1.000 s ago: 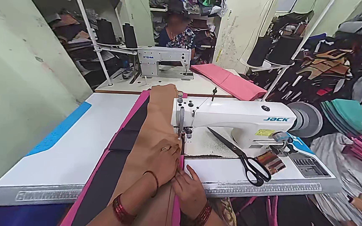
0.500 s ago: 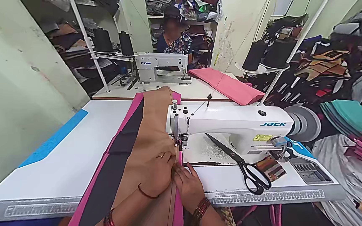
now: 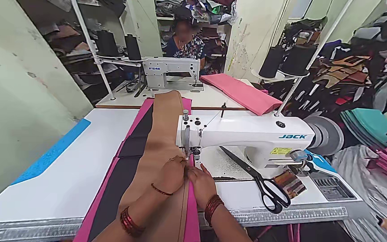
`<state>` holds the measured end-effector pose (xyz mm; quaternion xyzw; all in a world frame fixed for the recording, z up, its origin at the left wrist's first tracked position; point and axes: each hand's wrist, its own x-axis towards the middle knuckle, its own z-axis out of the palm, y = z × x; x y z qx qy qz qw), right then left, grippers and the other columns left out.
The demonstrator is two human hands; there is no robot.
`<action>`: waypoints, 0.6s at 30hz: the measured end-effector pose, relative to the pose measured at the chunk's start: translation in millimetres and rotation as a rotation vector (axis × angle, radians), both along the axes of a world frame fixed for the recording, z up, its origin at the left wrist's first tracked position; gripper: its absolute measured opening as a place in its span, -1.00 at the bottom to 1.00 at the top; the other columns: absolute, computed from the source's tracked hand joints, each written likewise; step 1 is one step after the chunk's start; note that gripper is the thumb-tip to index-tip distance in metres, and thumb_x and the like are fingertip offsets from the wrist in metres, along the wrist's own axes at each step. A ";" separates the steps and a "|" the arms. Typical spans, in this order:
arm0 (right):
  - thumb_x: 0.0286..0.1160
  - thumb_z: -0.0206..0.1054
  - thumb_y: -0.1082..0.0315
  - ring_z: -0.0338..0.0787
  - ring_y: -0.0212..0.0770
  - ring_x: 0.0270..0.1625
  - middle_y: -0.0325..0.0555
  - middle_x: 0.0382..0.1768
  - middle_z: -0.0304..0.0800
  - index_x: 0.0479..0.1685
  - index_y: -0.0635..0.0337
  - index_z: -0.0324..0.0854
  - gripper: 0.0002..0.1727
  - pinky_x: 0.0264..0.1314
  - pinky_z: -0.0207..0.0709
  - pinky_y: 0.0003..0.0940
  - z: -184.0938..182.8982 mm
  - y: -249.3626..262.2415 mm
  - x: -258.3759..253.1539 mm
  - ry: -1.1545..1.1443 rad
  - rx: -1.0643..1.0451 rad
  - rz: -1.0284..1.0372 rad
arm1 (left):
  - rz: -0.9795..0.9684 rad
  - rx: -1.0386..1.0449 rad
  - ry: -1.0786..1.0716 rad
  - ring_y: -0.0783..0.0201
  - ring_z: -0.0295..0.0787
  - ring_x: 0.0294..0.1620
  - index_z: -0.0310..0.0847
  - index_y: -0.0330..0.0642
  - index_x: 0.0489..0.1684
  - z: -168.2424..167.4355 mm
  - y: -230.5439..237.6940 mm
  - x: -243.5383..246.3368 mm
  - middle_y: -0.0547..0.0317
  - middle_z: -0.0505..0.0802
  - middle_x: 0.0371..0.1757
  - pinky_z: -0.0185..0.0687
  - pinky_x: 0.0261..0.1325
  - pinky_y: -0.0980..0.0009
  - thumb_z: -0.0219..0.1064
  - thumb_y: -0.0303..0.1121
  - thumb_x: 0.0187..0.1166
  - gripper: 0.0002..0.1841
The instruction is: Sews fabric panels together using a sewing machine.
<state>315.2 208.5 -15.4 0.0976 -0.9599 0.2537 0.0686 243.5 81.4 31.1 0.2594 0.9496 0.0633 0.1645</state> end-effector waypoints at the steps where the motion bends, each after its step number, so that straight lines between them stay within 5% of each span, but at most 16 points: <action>1: 0.63 0.06 0.62 0.64 0.00 0.60 0.03 0.41 0.78 0.24 0.29 0.78 -0.59 0.80 0.17 0.19 1.3 0.6 -3.2 -0.012 -0.005 -0.010 | 0.001 -0.016 -0.010 -0.09 0.45 0.69 0.61 -0.33 0.46 2.0 1.6 -2.0 -0.12 0.59 0.64 0.34 0.68 -0.01 0.06 -0.45 0.73 -0.59; 5: 0.69 -0.01 0.59 0.53 -0.01 0.69 0.02 0.52 0.69 0.37 0.28 0.71 -0.55 0.84 0.11 0.11 0.0 2.5 -13.8 -0.090 -0.027 -0.019 | 0.033 0.036 0.018 -0.06 0.27 0.81 0.56 -0.36 0.49 -4.5 2.6 -5.0 -0.14 0.52 0.70 0.11 0.81 -0.03 0.08 -0.42 0.72 -0.58; 9: 0.69 -0.04 0.61 0.41 -0.03 0.77 -0.03 0.63 0.57 0.52 0.18 0.62 -0.48 0.86 0.09 0.02 -3.2 6.1 -19.2 -0.128 -0.071 -0.023 | 0.058 0.487 0.280 -0.16 0.55 0.64 0.76 -0.40 0.22 -43.3 -13.9 -0.9 -0.22 0.73 0.49 0.32 0.71 -0.05 0.09 -0.46 0.69 -0.65; 11: 0.63 0.03 0.62 0.34 0.05 0.80 0.11 0.69 0.44 0.61 0.22 0.51 -0.45 0.87 0.10 -0.11 -3.0 6.9 -12.8 -0.150 -0.126 -0.086 | 0.130 0.552 0.226 -0.18 0.50 0.66 0.68 -0.39 0.35 -41.0 -27.8 10.6 -0.24 0.66 0.56 0.31 0.72 -0.06 0.18 -0.41 0.70 -0.63; 14: 0.48 0.23 0.61 0.42 0.15 0.73 0.30 0.72 0.31 0.60 0.30 0.49 -0.41 0.75 0.31 -0.12 -11.1 6.0 13.5 -0.096 -0.326 -0.194 | 0.297 0.496 0.295 -0.40 0.39 0.67 0.47 -0.40 0.58 -37.4 -63.2 43.3 -0.38 0.52 0.63 0.29 0.61 -0.31 0.35 -0.19 0.56 -0.36; 18: 0.62 0.10 0.61 0.59 -0.02 0.60 0.35 0.56 0.50 0.60 0.51 0.37 -0.47 0.66 0.44 -0.29 -26.3 -21.9 65.9 -0.056 -0.891 -0.248 | 0.475 0.434 0.390 -0.77 0.37 0.48 0.45 -0.51 0.55 -46.7 -124.4 83.5 -0.69 0.53 0.47 0.25 0.34 -0.64 0.49 0.13 0.28 -0.06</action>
